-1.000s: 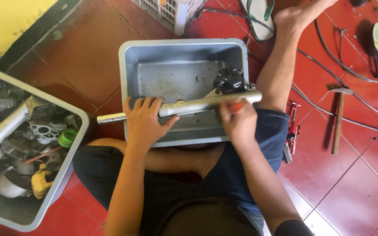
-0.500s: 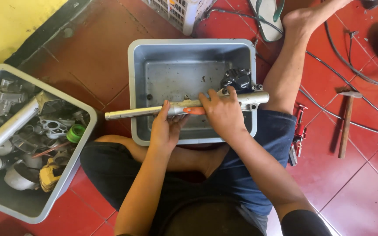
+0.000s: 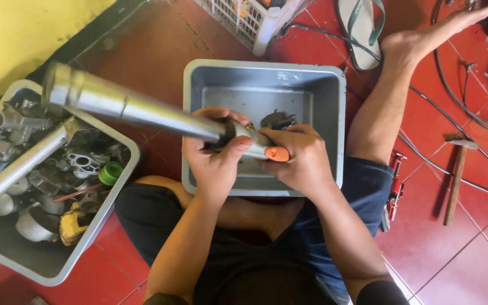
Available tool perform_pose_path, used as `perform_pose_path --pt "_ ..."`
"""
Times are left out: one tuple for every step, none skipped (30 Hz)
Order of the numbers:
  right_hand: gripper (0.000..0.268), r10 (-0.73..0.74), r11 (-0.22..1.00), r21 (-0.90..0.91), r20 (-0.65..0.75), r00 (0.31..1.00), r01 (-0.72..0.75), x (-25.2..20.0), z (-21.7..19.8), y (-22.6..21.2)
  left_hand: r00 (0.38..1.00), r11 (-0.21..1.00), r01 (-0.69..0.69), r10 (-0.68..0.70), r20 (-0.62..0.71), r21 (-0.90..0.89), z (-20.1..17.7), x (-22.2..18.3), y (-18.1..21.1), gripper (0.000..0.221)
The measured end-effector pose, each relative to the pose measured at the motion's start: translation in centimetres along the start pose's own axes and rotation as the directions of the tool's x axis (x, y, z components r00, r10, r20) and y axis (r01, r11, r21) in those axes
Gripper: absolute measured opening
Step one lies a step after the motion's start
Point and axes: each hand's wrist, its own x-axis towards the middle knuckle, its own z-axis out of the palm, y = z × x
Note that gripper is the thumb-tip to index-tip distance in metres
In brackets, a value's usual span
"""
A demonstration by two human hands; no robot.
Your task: Disassembling and cleaning a motorcycle front fork assembly using various hand tools.
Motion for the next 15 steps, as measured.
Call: perform_pose_path --pt "0.045 -0.003 1.000 0.001 -0.002 1.000 0.003 0.3 0.6 -0.4 1.000 1.000 -0.003 0.003 0.001 0.001 -0.1 0.6 0.3 0.052" --pt "0.044 0.035 0.989 0.146 -0.003 0.999 -0.034 0.5 1.1 -0.8 0.997 0.999 0.040 -0.040 0.064 -0.005 -0.1 1.2 0.5 0.047" --pt "0.043 0.074 0.956 0.286 0.001 0.997 -0.071 0.7 1.5 -1.2 0.988 0.996 0.086 -0.084 0.128 -0.010 -0.1 1.8 0.8 0.052" --pt "0.043 0.074 0.956 0.286 -0.001 0.997 -0.071 0.7 2.1 -1.0 0.988 0.996 0.084 -0.082 0.131 -0.011 -0.5 2.0 0.2 0.052" --pt "0.039 0.073 0.929 0.365 -0.005 0.997 -0.066 0.7 2.8 -0.9 0.980 0.994 0.104 -0.105 0.167 0.016 -0.9 2.1 -0.5 0.060" --pt "0.036 0.071 0.895 0.442 -0.009 0.997 -0.060 0.7 3.5 -0.8 0.971 0.991 0.123 -0.129 0.202 0.043 -1.4 2.3 -1.1 0.072" --pt "0.036 0.069 0.895 0.442 -0.012 0.998 -0.057 0.4 4.1 -0.6 0.971 0.992 0.120 -0.126 0.203 0.043 -1.3 2.1 -1.2 0.072" --pt "0.033 0.094 0.869 0.489 -0.013 0.996 -0.075 0.1 4.7 -0.6 0.970 0.989 0.142 -0.147 0.193 0.042 -1.2 1.9 -1.4 0.072" --pt "0.031 0.114 0.839 0.537 -0.011 0.993 -0.090 -0.1 5.4 -0.5 0.969 0.986 0.161 -0.166 0.180 0.044 -1.3 1.7 -1.5 0.071" --pt "0.031 0.108 0.838 0.539 -0.013 0.994 -0.084 0.0 5.7 -0.6 0.971 0.987 0.155 -0.161 0.179 0.046 -1.4 1.7 -1.6 0.071" --pt "0.029 0.168 0.816 0.563 -0.011 0.986 -0.133 -0.2 6.0 -0.8 0.971 0.991 0.121 -0.130 0.201 0.056 -1.4 1.4 -1.7 0.068" --pt "0.028 0.228 0.790 0.586 -0.007 0.974 -0.181 -0.4 6.3 -1.0 0.970 0.994 0.087 -0.099 0.224 0.065 -1.5 1.1 -1.7 0.065" --pt "0.028 0.226 0.789 0.588 -0.006 0.974 -0.180 -0.7 7.1 -0.7 0.970 0.994 0.086 -0.099 0.222 0.067 -1.7 1.0 -1.8 0.065" --pt "0.030 0.274 0.796 0.573 -0.051 0.960 -0.197 -0.9 7.9 -0.5 0.965 0.994 0.081 -0.096 0.245 0.069 -1.8 1.0 -1.8 0.062" --pt "0.033 0.317 0.803 0.558 -0.101 0.943 -0.210 -1.0 8.5 -0.2 0.959 0.995 0.071 -0.088 0.271 0.069 -1.9 1.1 -1.9 0.060"
